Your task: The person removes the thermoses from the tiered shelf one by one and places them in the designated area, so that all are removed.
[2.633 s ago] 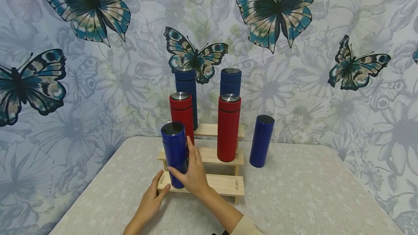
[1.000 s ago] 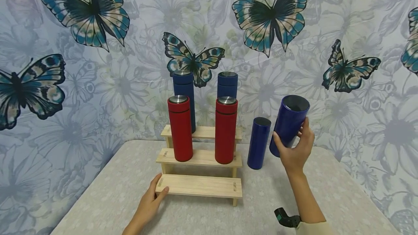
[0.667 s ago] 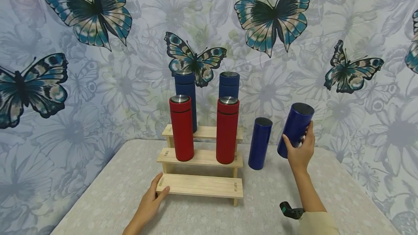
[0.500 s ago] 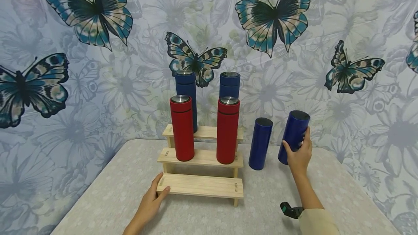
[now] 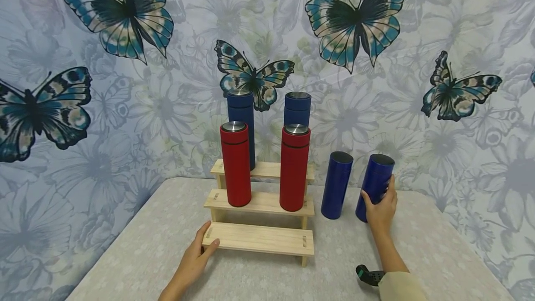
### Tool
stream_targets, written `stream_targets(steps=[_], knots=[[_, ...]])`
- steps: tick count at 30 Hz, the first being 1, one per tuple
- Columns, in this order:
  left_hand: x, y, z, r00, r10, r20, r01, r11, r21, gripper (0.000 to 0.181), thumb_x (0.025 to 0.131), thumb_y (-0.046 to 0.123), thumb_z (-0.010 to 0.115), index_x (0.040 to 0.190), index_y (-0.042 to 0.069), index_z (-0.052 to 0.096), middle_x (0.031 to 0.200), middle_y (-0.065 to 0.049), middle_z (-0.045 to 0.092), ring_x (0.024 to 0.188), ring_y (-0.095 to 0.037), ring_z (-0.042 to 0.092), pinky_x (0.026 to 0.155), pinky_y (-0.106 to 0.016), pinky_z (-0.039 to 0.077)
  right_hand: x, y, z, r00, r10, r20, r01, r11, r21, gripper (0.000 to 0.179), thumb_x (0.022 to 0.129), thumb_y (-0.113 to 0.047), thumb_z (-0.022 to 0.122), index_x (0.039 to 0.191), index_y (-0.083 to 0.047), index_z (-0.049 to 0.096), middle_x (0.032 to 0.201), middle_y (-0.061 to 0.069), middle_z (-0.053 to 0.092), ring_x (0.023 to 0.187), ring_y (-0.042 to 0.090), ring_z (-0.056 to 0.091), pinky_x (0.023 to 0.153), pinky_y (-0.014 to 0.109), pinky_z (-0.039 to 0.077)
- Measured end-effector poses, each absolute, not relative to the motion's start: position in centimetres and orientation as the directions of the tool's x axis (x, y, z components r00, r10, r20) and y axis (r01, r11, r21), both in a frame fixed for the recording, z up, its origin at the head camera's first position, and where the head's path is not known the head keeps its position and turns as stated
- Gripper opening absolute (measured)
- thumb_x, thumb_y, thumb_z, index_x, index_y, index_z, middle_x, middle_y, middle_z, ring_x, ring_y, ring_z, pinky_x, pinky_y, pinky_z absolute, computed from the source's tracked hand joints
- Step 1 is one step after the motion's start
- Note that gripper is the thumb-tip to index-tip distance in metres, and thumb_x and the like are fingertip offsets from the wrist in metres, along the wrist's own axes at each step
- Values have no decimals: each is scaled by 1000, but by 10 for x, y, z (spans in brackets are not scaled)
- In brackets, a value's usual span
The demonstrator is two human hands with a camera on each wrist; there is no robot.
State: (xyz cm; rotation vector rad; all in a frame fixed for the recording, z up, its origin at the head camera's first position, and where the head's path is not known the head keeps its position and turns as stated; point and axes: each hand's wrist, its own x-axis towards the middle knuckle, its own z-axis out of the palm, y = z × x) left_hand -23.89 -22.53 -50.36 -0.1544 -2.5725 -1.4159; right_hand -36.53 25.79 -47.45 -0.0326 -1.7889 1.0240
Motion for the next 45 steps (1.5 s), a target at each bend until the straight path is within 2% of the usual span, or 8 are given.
stream_targets(steps=[12,16,18,26,31,36,41,45], knots=[[-241,-226,-505,-978,-16,208,168,534,828,71,93,45,51,147,12,19,142,-27,31,123,-43,39,95,-56,35,-365,255,-477,-477,426,769,-436,645,-627,99,70,-6,81,147,-14,22,122,29,44,106,39,44,85,53,37],[-240,-226,-505,-977,-13,212,173,531,830,71,93,44,51,147,11,18,142,-27,30,123,-43,39,95,-56,35,-364,254,-479,-502,433,749,-406,646,-646,99,71,-9,80,148,-14,18,126,28,41,112,41,40,90,55,34],[-240,-226,-505,-979,-13,206,168,528,832,71,93,44,51,147,11,18,142,-27,30,123,-43,39,96,-56,34,-363,252,-481,-490,445,750,-397,652,-646,98,72,-11,79,148,-13,18,128,28,39,115,41,36,94,55,30],[-240,-226,-506,-982,-16,188,152,527,836,72,92,47,50,147,12,18,143,-26,29,125,-42,37,97,-56,33,-351,227,-460,-273,465,842,-493,684,-538,78,72,-11,70,139,-2,31,136,19,39,117,37,35,98,50,24],[-240,-227,-505,-982,-9,191,157,526,836,72,93,47,49,147,13,17,143,-26,28,124,-42,38,97,-55,34,-335,202,-426,-153,492,857,-537,687,-491,71,68,-1,66,133,3,37,134,20,39,121,34,34,101,45,20],[-240,-227,-504,-981,-6,196,164,521,838,72,93,47,50,147,13,17,144,-26,28,124,-42,38,96,-55,35,-304,160,-382,-167,450,877,-671,600,-436,64,65,15,61,125,16,37,125,33,41,117,39,35,100,41,24],[-241,-227,-505,-980,-2,197,166,527,834,72,92,48,49,147,14,17,143,-26,29,123,-42,40,96,-54,36,-282,126,-354,-191,349,918,-792,497,-354,57,69,14,59,122,19,37,118,36,45,113,42,41,101,37,30],[-241,-228,-505,-980,-1,197,167,526,834,71,93,47,49,147,15,17,143,-26,28,123,-42,39,96,-55,35,-283,108,-350,-225,231,946,-852,425,-307,64,70,12,61,126,19,32,122,34,44,112,46,42,99,42,33]])
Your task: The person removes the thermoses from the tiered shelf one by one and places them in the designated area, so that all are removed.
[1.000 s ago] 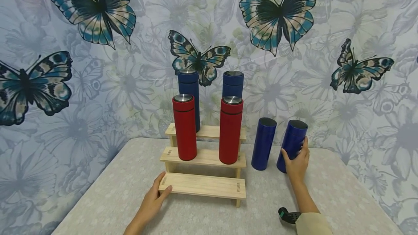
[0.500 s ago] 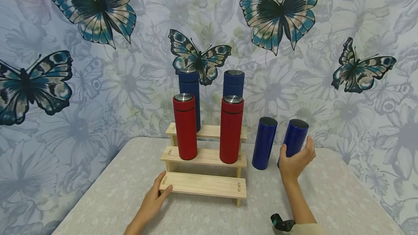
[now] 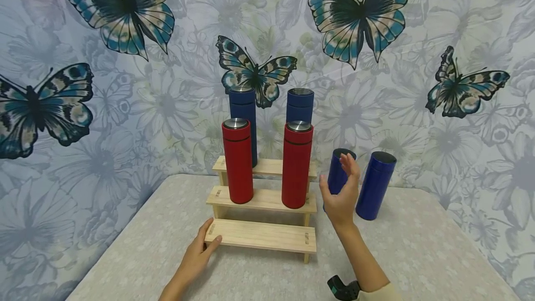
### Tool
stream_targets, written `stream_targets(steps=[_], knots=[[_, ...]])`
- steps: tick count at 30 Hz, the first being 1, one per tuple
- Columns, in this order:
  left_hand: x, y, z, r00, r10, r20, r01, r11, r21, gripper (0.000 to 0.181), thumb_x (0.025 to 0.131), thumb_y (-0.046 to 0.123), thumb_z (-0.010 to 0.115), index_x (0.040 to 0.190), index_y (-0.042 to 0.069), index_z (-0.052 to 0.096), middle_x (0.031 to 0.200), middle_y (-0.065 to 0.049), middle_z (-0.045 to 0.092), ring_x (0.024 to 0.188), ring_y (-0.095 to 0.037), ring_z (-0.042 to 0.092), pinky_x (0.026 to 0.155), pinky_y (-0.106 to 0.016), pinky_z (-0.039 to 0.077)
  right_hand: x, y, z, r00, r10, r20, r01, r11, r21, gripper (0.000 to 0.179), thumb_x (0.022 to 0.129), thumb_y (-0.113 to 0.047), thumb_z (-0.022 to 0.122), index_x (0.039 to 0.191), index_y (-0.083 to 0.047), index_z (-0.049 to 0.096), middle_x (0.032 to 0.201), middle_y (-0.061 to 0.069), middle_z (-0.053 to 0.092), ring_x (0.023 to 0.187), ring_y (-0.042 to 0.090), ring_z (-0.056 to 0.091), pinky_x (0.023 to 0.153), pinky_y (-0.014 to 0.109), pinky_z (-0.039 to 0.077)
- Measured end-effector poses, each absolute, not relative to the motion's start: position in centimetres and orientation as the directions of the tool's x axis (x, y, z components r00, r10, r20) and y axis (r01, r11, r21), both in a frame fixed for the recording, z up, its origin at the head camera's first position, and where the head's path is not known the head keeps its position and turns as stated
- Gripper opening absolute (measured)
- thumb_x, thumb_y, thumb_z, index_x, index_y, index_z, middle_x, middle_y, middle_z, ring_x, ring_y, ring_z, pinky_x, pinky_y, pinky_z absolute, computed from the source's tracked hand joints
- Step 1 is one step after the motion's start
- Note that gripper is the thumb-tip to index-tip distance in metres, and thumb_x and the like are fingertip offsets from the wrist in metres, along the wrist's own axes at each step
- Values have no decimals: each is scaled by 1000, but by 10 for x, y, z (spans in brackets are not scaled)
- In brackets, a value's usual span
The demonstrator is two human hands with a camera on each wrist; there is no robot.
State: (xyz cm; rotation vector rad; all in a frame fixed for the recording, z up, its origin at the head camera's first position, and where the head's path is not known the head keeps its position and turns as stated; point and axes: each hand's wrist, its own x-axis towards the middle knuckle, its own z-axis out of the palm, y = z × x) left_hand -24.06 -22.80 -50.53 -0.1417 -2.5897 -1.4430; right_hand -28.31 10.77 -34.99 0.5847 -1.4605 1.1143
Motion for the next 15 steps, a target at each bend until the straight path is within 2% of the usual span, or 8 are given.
stream_targets(steps=[4,8,12,15], knots=[[-240,-229,-504,-978,-3,206,174,526,832,70,93,45,50,147,14,18,143,-27,29,123,-42,39,96,-55,35,-301,92,-362,-288,134,948,-855,411,-317,79,67,9,72,133,15,29,131,28,40,117,41,41,97,49,34],[-239,-229,-504,-978,-6,207,173,530,830,70,93,44,50,147,13,18,142,-28,30,122,-43,40,95,-55,36,-314,78,-376,-380,70,922,-822,431,-372,92,66,0,80,140,6,26,138,20,36,120,33,40,96,47,37],[-240,-228,-505,-978,-4,209,174,536,826,70,93,44,50,147,11,18,141,-29,30,121,-44,41,94,-55,37,-318,69,-385,-490,38,871,-782,421,-459,99,71,-13,81,147,-5,17,139,15,35,119,29,41,94,46,40],[-241,-227,-505,-978,-1,211,177,536,825,70,93,45,50,147,12,18,142,-29,29,121,-44,41,94,-56,36,-319,66,-388,-544,40,838,-751,421,-508,101,74,-17,79,149,-12,11,138,14,34,119,26,42,93,47,42]])
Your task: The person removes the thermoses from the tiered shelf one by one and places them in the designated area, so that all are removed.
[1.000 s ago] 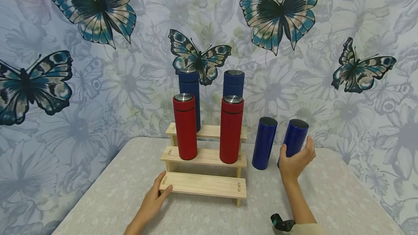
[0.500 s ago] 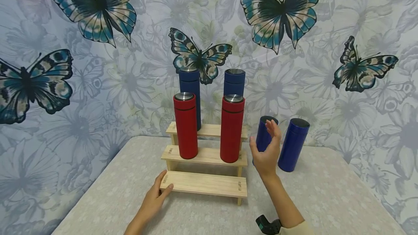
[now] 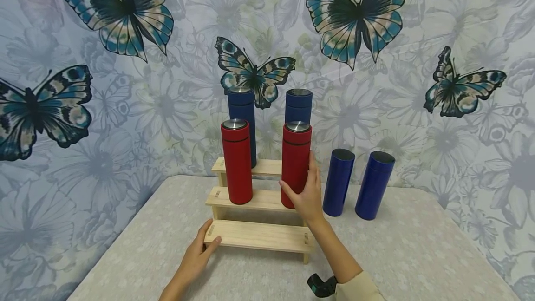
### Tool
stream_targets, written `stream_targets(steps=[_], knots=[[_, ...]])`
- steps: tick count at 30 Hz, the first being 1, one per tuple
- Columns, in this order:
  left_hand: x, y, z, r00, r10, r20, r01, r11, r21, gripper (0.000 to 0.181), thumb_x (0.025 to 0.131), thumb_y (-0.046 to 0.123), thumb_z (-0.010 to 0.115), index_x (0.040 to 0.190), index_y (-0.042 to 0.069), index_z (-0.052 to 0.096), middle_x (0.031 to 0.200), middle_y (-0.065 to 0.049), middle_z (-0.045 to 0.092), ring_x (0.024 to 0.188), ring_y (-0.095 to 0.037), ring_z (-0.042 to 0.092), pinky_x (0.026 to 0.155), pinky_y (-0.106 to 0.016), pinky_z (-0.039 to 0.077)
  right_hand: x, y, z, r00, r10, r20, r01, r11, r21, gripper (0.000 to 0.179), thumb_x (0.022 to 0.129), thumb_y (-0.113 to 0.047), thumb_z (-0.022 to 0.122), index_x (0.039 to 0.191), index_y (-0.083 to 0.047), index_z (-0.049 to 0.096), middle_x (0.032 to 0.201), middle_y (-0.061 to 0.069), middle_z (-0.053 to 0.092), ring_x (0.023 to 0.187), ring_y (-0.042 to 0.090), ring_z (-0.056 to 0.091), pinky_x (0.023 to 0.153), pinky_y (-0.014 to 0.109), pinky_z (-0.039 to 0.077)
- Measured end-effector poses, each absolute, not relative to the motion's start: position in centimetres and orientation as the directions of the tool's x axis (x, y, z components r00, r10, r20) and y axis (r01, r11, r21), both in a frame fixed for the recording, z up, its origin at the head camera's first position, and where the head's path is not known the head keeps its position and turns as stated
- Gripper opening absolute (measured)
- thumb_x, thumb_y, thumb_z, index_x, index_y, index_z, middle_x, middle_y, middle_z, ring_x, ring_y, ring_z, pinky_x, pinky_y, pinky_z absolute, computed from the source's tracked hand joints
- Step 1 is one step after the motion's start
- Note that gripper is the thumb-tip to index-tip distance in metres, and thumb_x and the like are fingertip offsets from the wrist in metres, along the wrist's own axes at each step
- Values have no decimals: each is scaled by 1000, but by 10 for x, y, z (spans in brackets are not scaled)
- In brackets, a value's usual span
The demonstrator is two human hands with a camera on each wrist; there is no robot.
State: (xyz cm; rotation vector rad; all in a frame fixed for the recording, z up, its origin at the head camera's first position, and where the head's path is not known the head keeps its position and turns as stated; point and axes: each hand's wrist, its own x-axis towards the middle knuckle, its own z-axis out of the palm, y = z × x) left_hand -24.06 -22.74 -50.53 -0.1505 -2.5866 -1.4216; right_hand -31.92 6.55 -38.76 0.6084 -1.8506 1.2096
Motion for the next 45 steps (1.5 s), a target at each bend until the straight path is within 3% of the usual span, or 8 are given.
stream_targets(steps=[4,8,18,21,29,34,38,45], knots=[[-241,-227,-505,-977,-2,211,178,530,829,69,93,45,50,147,13,18,142,-29,29,122,-44,40,95,-56,36,-321,65,-390,-556,51,830,-737,432,-520,100,76,-17,78,149,-15,10,139,14,35,116,26,44,91,46,44],[-241,-226,-504,-978,2,207,178,526,832,70,93,45,50,147,12,18,142,-29,28,121,-45,40,94,-56,37,-320,68,-393,-521,74,851,-752,432,-498,98,74,-15,79,148,-12,15,137,14,39,112,26,46,85,45,47],[-240,-226,-506,-981,-8,193,160,523,837,71,93,45,50,147,13,18,143,-28,28,123,-44,39,95,-56,35,-273,73,-376,-332,110,937,-823,452,-344,91,60,10,80,135,14,28,119,27,47,109,32,48,90,29,43],[-240,-225,-508,-982,-9,190,158,520,839,71,93,45,51,147,13,19,143,-27,28,123,-43,38,96,-56,35,-267,86,-375,-275,124,953,-843,446,-301,90,57,13,79,133,16,30,115,30,48,108,28,48,91,24,40],[-241,-225,-506,-981,-19,191,153,531,834,71,93,45,51,146,12,19,143,-27,28,124,-43,37,97,-57,32,-260,138,-362,-159,232,960,-840,479,-255,80,69,-6,78,132,16,33,115,30,49,110,22,51,89,24,43],[-242,-226,-506,-981,-18,193,154,535,831,71,92,46,50,147,13,19,143,-27,29,124,-43,38,96,-56,34,-263,181,-359,-147,320,936,-769,559,-312,81,70,-8,78,133,12,32,120,24,50,109,19,50,88,21,42],[-241,-226,-506,-980,-18,198,158,535,830,70,92,46,51,146,13,20,142,-27,30,123,-43,40,96,-55,35,-267,215,-361,-165,391,906,-696,604,-388,82,68,0,76,135,11,30,124,19,49,109,14,48,88,18,40],[-241,-226,-506,-979,-15,202,163,532,831,69,93,45,51,146,15,20,142,-27,30,122,-43,40,95,-56,35,-298,277,-397,-263,510,819,-584,591,-556,88,68,6,75,142,-4,28,135,6,43,112,13,44,87,19,39]])
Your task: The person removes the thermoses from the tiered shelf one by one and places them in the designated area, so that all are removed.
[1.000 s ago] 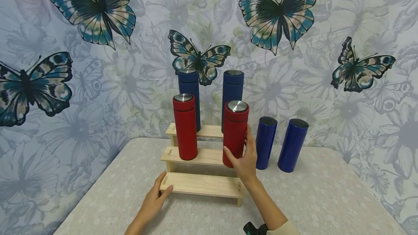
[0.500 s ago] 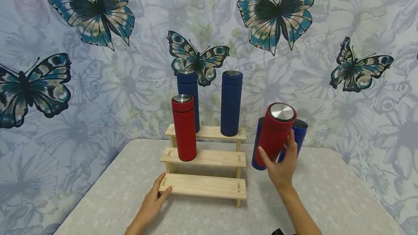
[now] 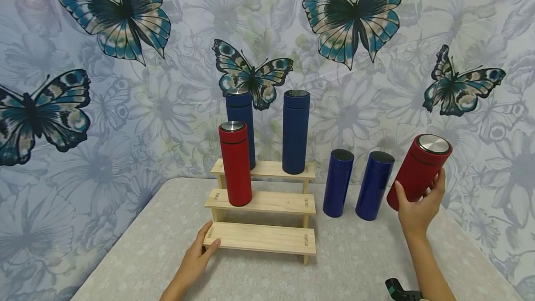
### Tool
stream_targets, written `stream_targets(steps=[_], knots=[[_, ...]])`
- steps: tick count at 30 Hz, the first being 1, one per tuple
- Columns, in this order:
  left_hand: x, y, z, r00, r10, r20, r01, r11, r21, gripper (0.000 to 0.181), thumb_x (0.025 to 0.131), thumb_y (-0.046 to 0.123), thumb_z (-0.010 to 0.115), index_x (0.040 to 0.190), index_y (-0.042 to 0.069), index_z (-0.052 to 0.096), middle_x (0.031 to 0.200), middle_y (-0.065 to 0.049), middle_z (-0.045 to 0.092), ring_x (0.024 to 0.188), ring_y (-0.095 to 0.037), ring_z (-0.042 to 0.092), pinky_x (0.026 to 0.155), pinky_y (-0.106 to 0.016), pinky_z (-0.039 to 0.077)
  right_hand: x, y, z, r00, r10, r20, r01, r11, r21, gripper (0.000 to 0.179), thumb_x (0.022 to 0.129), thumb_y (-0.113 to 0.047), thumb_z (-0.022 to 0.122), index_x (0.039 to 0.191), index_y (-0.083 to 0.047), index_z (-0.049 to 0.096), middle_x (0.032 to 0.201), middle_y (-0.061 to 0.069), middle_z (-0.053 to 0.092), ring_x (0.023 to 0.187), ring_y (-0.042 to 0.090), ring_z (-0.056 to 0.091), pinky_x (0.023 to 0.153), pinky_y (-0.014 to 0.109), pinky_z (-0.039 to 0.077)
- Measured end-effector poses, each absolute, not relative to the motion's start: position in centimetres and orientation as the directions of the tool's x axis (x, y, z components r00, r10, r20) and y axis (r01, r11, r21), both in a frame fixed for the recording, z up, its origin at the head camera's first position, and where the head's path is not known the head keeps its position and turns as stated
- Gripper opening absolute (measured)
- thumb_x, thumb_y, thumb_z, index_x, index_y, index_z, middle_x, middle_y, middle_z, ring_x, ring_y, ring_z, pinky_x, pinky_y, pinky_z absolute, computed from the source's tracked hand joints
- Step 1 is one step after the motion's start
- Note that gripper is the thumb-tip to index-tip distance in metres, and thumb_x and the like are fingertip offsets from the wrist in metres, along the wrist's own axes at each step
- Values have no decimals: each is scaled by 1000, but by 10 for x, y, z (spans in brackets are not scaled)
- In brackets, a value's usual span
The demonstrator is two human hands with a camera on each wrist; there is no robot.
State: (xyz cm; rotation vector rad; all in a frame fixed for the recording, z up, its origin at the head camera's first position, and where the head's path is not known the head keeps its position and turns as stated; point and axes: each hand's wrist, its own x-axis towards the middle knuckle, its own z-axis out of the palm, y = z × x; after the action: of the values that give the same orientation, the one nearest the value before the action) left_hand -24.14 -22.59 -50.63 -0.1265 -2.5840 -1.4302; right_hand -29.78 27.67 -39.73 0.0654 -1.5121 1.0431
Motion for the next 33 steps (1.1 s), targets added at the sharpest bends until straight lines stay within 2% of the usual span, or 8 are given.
stream_targets(steps=[6,11,17,23,25,30,33], knots=[[-242,-227,-507,-979,-24,202,159,529,833,69,92,45,52,146,16,21,143,-25,31,123,-42,39,97,-54,35,-316,301,-438,-320,550,772,-510,587,-629,92,68,4,76,144,-16,27,133,-2,42,110,8,41,86,18,34],[-242,-228,-507,-978,-21,207,165,528,833,69,92,45,52,146,16,21,143,-25,30,124,-42,39,97,-55,34,-323,308,-463,-367,582,726,-447,574,-686,93,67,4,77,143,-19,29,128,1,44,106,7,40,84,17,33],[-239,-228,-505,-979,-16,206,168,519,838,68,93,42,52,146,14,22,141,-27,32,120,-42,44,93,-53,39,-329,311,-473,-396,649,650,-387,524,-759,93,67,1,78,142,-24,31,125,7,47,103,9,42,84,17,34],[-239,-227,-504,-978,-14,208,171,512,842,67,93,42,52,146,14,22,143,-26,30,124,-42,39,97,-54,34,-340,318,-472,-445,637,629,-358,517,-777,92,69,-4,79,144,-26,29,129,11,46,108,20,45,88,20,34],[-239,-227,-504,-978,-12,210,175,509,843,67,93,41,52,146,14,22,143,-26,29,124,-42,38,97,-54,34,-344,322,-474,-463,627,627,-349,521,-779,92,70,-5,80,144,-25,29,133,11,45,110,24,45,91,24,35],[-237,-228,-505,-977,-10,214,178,515,838,67,93,40,52,146,12,22,142,-27,31,121,-43,42,94,-53,38,-353,327,-477,-496,598,630,-350,526,-775,94,71,-5,79,146,-23,26,137,16,41,117,33,43,97,45,35],[-238,-227,-504,-976,-10,219,182,520,834,68,93,41,52,146,11,22,142,-27,30,122,-43,40,95,-54,37,-357,328,-477,-500,591,633,-346,534,-771,94,72,-5,78,147,-22,25,136,20,39,118,35,41,98,48,33]])
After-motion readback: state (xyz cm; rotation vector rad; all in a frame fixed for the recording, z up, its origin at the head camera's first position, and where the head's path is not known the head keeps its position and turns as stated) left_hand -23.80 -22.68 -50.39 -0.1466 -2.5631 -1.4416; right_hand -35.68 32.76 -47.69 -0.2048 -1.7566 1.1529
